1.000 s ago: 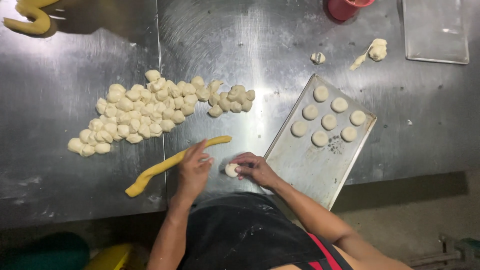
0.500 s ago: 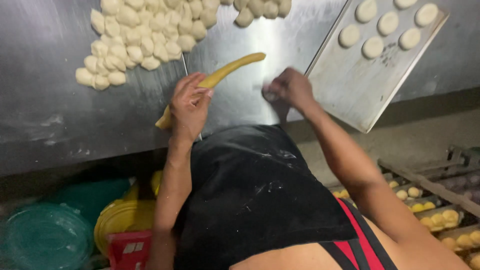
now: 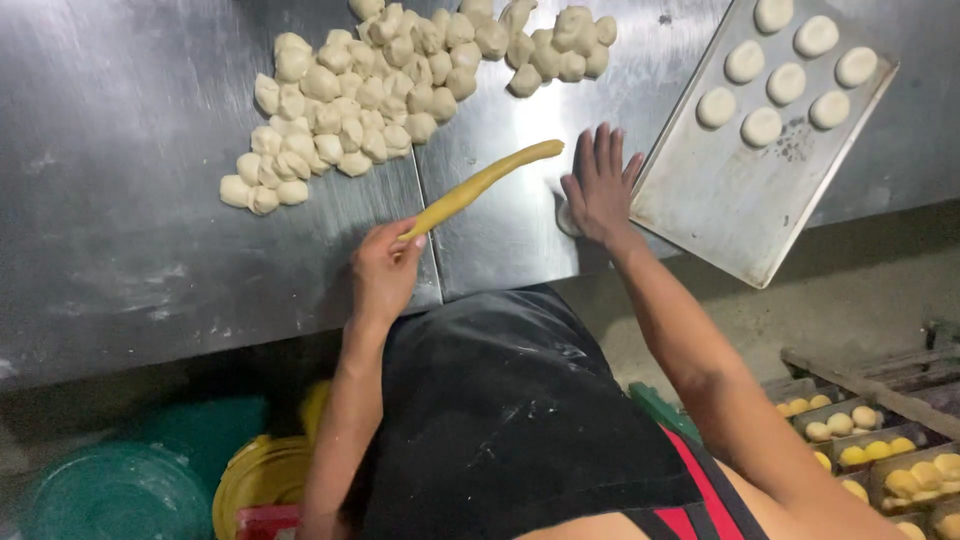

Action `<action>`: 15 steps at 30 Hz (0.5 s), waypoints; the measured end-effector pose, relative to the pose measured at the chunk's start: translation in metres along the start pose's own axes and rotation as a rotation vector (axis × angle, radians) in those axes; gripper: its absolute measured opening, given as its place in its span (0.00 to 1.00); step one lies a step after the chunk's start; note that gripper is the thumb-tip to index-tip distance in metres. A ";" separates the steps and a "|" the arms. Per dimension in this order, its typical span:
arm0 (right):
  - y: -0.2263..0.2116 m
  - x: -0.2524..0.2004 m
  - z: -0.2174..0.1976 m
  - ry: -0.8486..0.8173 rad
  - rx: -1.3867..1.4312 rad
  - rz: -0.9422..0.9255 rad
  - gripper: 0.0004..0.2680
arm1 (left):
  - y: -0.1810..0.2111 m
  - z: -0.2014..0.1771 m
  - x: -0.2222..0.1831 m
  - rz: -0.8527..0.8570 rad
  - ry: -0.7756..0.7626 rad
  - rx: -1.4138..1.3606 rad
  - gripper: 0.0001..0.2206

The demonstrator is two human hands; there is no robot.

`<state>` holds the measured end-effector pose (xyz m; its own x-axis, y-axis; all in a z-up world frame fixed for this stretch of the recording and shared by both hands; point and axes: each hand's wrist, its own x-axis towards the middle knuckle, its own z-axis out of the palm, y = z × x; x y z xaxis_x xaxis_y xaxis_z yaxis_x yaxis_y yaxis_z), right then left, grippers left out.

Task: Preparing and glazing dough balls to make stuffed buns in a bakery production area.

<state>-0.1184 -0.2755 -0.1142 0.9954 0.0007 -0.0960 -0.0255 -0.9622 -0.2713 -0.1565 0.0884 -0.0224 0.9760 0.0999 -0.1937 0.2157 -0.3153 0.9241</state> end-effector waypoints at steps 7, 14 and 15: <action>0.004 -0.111 -0.032 0.005 0.722 0.011 0.12 | 0.010 0.084 0.074 0.298 -0.196 0.269 0.13; 0.092 -0.148 -0.033 0.416 1.319 0.694 0.12 | 0.015 0.193 0.184 0.551 -0.005 0.550 0.17; 0.110 -0.143 -0.042 0.438 1.323 0.705 0.12 | 0.022 0.199 0.186 0.568 -0.021 0.548 0.17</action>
<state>-0.2593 -0.3927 -0.0899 0.6905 -0.6334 -0.3494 -0.3071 0.1807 -0.9344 0.0360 -0.0880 -0.1042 0.9405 -0.2324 0.2480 -0.3369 -0.7335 0.5903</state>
